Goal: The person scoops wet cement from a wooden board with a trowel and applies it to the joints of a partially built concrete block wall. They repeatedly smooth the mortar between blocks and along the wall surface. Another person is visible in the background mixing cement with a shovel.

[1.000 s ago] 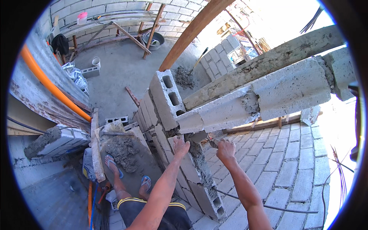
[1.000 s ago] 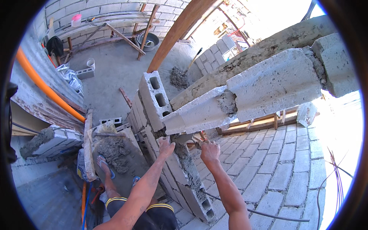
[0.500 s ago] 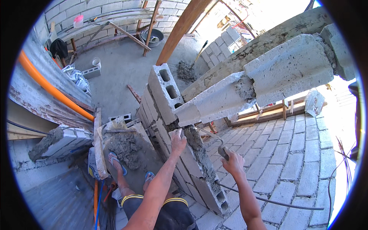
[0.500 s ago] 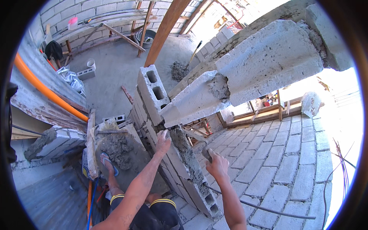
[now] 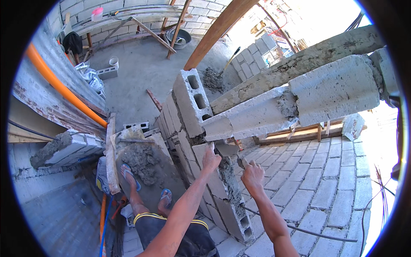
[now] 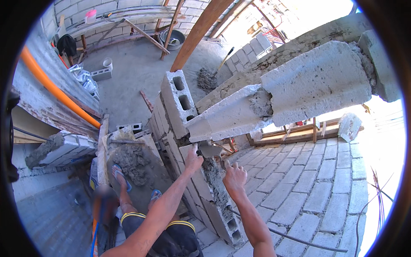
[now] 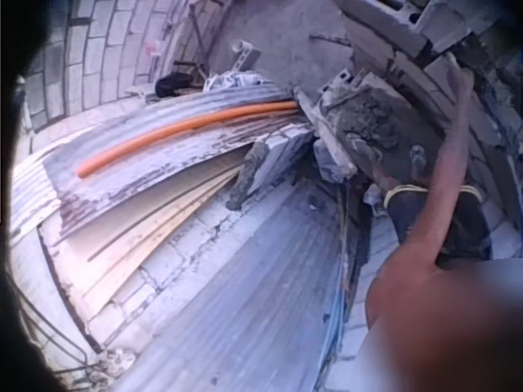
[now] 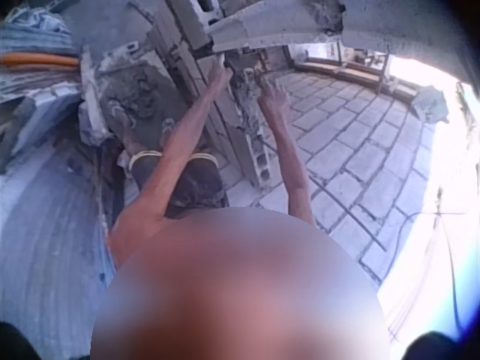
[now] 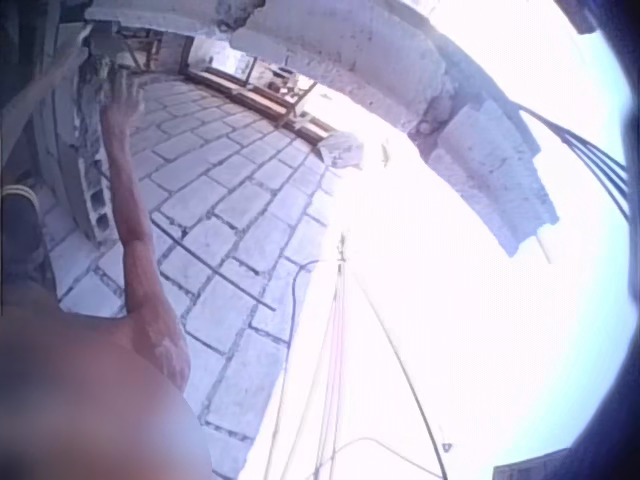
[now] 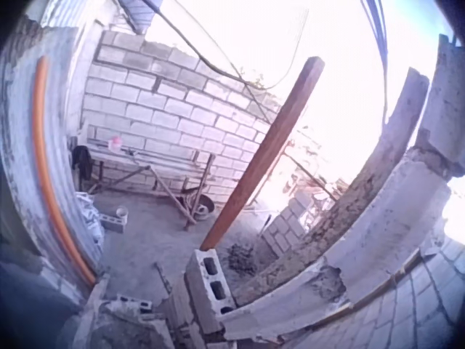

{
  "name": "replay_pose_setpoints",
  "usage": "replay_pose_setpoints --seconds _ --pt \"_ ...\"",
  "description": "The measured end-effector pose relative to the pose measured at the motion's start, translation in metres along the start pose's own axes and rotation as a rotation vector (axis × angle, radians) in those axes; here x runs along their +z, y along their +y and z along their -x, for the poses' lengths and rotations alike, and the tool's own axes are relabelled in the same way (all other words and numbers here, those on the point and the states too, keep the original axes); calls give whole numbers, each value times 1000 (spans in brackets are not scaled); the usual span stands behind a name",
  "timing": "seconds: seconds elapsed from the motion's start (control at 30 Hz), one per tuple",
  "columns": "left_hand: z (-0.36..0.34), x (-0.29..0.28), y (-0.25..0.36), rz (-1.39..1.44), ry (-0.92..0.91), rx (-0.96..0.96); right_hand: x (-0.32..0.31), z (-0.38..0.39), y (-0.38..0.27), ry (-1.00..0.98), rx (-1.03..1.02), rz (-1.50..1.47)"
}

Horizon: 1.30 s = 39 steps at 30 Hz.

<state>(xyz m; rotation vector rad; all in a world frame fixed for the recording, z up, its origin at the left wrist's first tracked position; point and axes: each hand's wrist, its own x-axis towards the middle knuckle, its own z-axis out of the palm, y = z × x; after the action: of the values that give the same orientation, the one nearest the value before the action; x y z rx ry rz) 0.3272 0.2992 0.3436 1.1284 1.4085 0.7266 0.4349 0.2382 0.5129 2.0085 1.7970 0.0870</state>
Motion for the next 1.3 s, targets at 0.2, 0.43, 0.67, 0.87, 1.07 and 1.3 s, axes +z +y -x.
replay_pose_setpoints --seconds 0.2,0.43,0.67,0.87,1.07,1.3 --pt "-11 -8 -14 -40 93 75 -43 -19 -10 -104 18 57" --pt "-18 -6 -53 36 98 52 -51 -4 23 -192 182 8" --pt "-12 -8 -63 157 79 147 -18 7 13 -78 129 -64" --pt "10 -8 -32 70 125 169 -40 56 45 -137 216 -108" --pt "7 -8 -7 -56 110 129 -9 1 15 -105 70 62" --pt "-9 -15 -2 -211 33 64 -27 22 22 -103 176 -35"
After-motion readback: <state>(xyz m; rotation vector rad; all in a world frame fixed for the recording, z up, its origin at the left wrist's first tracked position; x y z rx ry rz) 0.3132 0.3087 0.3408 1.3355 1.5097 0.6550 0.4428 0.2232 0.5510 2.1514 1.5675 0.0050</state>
